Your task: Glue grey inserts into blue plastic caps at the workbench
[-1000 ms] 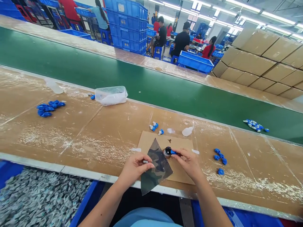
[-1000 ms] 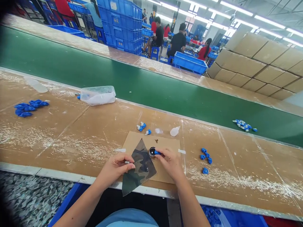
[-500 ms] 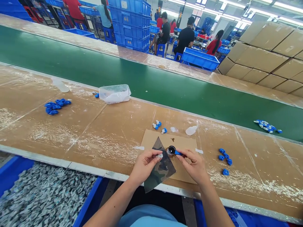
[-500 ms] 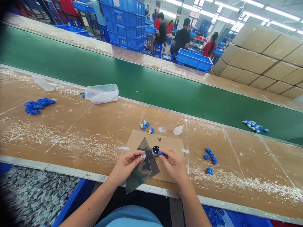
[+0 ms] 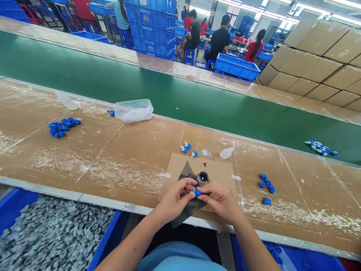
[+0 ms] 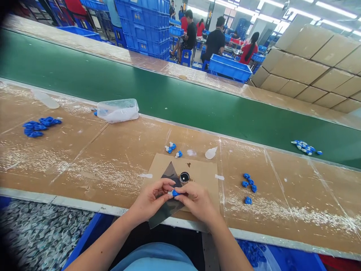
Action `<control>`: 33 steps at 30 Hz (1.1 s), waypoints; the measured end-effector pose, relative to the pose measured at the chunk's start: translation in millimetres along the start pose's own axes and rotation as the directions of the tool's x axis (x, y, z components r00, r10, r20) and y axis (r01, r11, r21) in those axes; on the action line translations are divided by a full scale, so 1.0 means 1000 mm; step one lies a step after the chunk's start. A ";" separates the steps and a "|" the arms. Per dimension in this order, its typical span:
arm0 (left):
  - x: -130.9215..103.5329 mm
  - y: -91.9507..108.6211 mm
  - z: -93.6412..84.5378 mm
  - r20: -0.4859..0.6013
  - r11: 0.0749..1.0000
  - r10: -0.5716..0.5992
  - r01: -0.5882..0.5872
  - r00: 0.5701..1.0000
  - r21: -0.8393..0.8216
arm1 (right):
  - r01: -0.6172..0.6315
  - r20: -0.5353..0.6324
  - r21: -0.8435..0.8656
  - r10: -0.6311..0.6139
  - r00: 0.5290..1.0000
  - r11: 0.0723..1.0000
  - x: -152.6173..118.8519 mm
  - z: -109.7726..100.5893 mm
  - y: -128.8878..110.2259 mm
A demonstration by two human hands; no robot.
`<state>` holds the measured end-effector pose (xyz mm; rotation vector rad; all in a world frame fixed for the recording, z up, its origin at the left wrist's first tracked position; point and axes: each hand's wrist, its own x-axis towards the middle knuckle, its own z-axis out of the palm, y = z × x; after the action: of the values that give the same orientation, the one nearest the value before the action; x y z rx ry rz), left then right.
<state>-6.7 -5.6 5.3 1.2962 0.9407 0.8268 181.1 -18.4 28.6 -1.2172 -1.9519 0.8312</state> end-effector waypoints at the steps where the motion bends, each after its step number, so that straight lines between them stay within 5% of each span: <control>1: 0.000 0.002 0.001 -0.005 1.000 -0.007 0.007 1.000 -0.017 | 0.002 -0.009 0.013 -0.002 1.000 1.000 0.000 0.000 0.000; 8: -0.001 -0.002 0.015 -0.091 0.955 -0.135 0.105 0.987 -0.279 | -0.049 -0.169 0.096 0.065 0.984 0.994 -0.012 0.013 0.006; 17: 0.003 0.002 0.013 -0.062 0.916 -0.211 0.175 0.975 -0.361 | -0.010 -0.217 0.103 0.032 0.976 0.995 -0.016 0.013 0.009; 21: 0.024 -0.004 -0.013 -0.270 0.995 -0.070 0.048 0.960 -0.089 | -0.052 -0.328 -0.001 0.049 0.943 0.999 -0.025 -0.004 0.021; 25: 0.067 -0.013 -0.043 -0.438 0.932 0.205 -0.038 0.875 0.360 | -0.104 -0.486 -0.128 0.029 0.873 0.986 -0.038 -0.024 0.042; 28: 0.094 -0.014 -0.048 -0.330 0.760 0.326 -0.038 0.886 0.649 | -0.130 -0.535 -0.181 0.013 0.845 0.975 -0.046 -0.029 0.056; 33: 0.120 -0.003 -0.033 -0.065 0.327 0.210 -0.007 0.976 0.945 | -0.127 -0.496 -0.242 -0.010 0.868 0.962 -0.050 -0.024 0.070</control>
<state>12.1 116.9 -10.8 2.3698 1.6250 0.4290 251.3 -35.3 -24.5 -1.4815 -1.6359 0.2383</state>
